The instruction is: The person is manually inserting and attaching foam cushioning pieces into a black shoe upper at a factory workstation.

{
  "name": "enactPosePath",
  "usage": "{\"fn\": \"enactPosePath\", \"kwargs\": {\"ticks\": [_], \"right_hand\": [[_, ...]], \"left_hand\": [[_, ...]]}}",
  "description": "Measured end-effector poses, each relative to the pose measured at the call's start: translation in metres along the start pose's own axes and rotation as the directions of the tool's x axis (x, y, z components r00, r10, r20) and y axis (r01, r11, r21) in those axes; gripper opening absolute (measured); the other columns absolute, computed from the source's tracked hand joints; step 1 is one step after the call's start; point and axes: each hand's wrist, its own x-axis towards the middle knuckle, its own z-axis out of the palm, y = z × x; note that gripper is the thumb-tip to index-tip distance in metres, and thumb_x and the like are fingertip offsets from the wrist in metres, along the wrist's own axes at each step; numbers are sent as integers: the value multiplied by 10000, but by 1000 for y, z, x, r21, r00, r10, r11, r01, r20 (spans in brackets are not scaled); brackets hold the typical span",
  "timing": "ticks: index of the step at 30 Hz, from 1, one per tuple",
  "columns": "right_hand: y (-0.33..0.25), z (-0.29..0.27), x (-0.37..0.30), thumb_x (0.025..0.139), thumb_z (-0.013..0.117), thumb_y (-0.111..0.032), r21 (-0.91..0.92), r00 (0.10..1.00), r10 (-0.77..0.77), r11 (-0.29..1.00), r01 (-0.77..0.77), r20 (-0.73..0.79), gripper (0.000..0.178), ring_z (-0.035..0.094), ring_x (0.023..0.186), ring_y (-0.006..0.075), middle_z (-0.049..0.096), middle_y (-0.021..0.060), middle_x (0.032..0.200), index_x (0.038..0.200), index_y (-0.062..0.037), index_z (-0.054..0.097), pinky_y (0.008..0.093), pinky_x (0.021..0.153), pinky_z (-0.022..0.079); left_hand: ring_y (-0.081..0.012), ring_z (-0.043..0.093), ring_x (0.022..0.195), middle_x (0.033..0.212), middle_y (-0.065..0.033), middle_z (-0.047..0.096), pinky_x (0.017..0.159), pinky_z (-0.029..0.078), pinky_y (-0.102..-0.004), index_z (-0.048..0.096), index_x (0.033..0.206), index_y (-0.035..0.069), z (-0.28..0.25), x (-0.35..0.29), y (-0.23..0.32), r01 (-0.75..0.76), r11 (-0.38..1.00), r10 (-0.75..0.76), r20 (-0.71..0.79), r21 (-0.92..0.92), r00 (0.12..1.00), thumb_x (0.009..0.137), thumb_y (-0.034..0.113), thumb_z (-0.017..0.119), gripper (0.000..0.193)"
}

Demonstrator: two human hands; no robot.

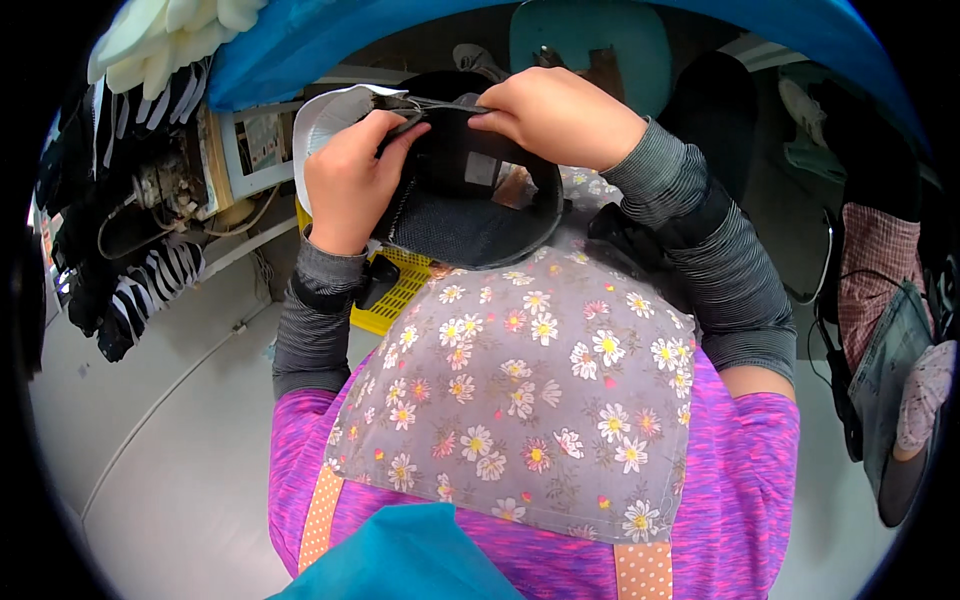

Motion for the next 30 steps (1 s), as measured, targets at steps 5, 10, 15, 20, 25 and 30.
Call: {"fn": "enactPosePath", "kwargs": {"ticks": [5,10,15,20,25,30], "right_hand": [[6,3,2,955,655,-247,-23,995,-94,995,94,-40,275,703,789,334,726,177,906,1069,-12,738,388,746,573],[9,4,2,932,678,-235,-45,993,-116,992,114,-26,273,708,812,330,724,184,913,1074,-10,737,384,770,575],[6,1,18,916,694,-283,-75,991,-134,988,132,-21,327,699,808,345,717,197,910,1073,1,732,399,762,570],[-18,-2,38,935,670,-221,1,971,-238,971,238,-17,285,679,824,363,696,223,917,1079,24,692,394,743,542],[-1,3,37,958,658,-239,93,983,-163,981,171,-82,276,579,636,283,631,173,759,1037,23,689,356,626,477],[-1,2,29,975,643,-246,231,995,-97,968,100,-25,286,504,614,202,584,143,717,1070,20,688,332,598,440]], "left_hand": [[-243,650,594,731,-80,683,532,480,-318,691,902,88,4,7,-5,58,998,-58,-4,-15,998,817,223,805,196],[-247,670,646,801,-95,707,574,499,-307,707,1011,107,-2,14,1,227,972,-224,51,-65,973,824,208,791,229],[-273,668,708,875,-114,716,626,510,-312,706,1045,86,-8,20,-5,152,978,-116,231,-145,966,854,164,748,210],[-280,688,738,851,-115,713,646,522,-337,653,1089,90,-9,20,-4,112,968,-81,144,-224,986,855,179,755,270],[-285,705,746,830,-99,710,633,527,-367,592,1109,70,-33,8,-5,324,928,-297,157,-183,942,809,286,819,434],[-118,603,634,756,-113,697,610,485,-271,714,926,-14,-45,-1,-22,377,920,-356,178,-106,918,795,131,818,222]]}}
